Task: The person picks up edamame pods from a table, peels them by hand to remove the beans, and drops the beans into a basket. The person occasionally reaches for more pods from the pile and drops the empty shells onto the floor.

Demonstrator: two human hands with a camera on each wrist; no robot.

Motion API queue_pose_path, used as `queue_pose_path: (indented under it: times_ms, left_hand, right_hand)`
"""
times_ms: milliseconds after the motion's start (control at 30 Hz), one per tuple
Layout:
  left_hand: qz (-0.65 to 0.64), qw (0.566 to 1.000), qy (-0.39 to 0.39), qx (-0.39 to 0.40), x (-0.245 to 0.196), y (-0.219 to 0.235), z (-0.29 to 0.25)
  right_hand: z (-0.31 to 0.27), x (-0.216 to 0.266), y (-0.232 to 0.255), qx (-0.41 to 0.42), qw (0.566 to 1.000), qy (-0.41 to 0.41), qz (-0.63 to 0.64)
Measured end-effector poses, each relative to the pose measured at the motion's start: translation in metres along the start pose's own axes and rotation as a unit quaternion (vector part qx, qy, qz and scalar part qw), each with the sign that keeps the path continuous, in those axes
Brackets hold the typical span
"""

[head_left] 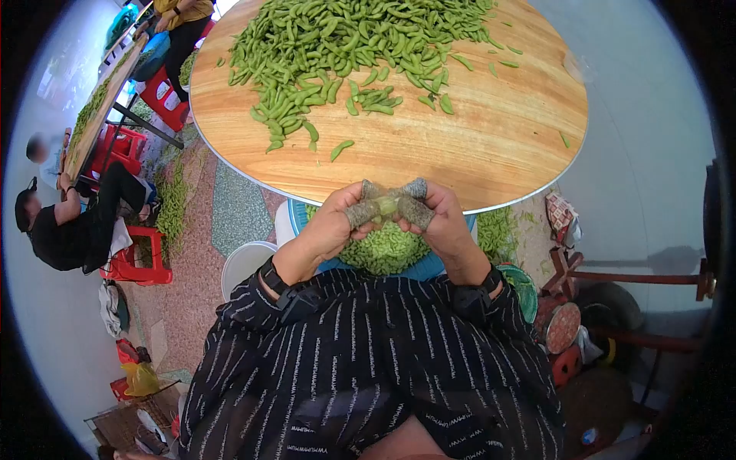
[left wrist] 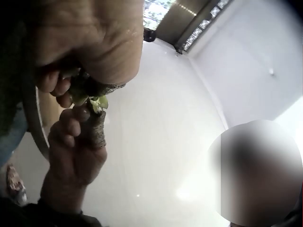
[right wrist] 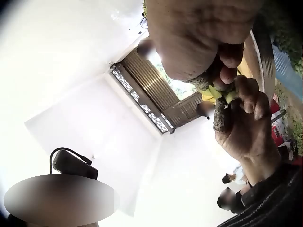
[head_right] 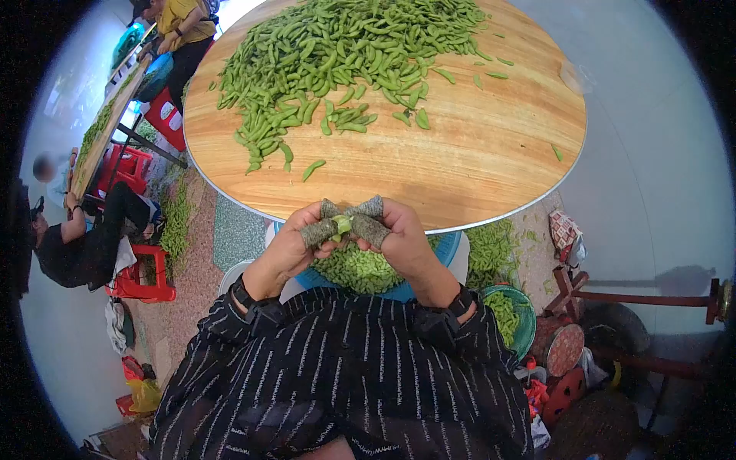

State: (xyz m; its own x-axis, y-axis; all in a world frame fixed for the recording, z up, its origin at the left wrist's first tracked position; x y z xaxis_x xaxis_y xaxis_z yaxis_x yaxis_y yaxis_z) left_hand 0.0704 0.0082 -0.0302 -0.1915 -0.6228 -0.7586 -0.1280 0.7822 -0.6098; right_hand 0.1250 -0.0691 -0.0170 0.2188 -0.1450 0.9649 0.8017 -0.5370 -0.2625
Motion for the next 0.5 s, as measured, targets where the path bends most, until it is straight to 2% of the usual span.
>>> queue_pose_path:
  times_ms: [33,100,233,333,400,500]
  left_hand:
    - [0.001,1.0,-0.003,-0.001,0.0,0.002,0.0]
    - [-0.082,0.996,0.009,0.022,0.003,0.001,-0.003]
    - [-0.078,0.997,-0.009,0.021,0.006,0.004,-0.004]
    - [-0.045,0.998,-0.042,-0.014,-0.001,0.008,-0.006]
    - [-0.131,0.991,-0.004,0.029,0.0,-0.002,-0.008]
    - [-0.105,0.994,-0.015,0.037,-0.002,-0.002,-0.009]
  right_hand:
    - [0.0,0.0,0.0,0.003,1.0,0.002,0.0]
    - [-0.001,-0.005,0.0,0.004,0.999,-0.018,0.038]
    - [-0.002,-0.01,0.001,0.007,0.996,-0.037,0.076]
    - [-0.002,-0.01,0.0,0.034,0.989,-0.019,0.144]
    - [-0.001,-0.009,0.001,0.045,0.981,-0.001,0.187]
    - [-0.003,-0.007,0.001,0.041,0.986,-0.003,0.164]
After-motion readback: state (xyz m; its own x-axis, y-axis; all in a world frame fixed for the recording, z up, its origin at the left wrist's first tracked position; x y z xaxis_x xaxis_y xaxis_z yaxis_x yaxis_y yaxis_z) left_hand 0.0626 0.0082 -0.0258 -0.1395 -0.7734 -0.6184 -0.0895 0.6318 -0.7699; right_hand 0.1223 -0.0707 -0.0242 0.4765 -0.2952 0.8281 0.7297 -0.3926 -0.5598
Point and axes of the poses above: each hand's wrist, its own z-axis towards the middle knuckle, its own y-axis out of the back of the hand, x = y × z, the point moved 9 cm from there along z, towards the middle knuckle, and after that the axes turned 9 degrees about -z, right-handed, at the moved point
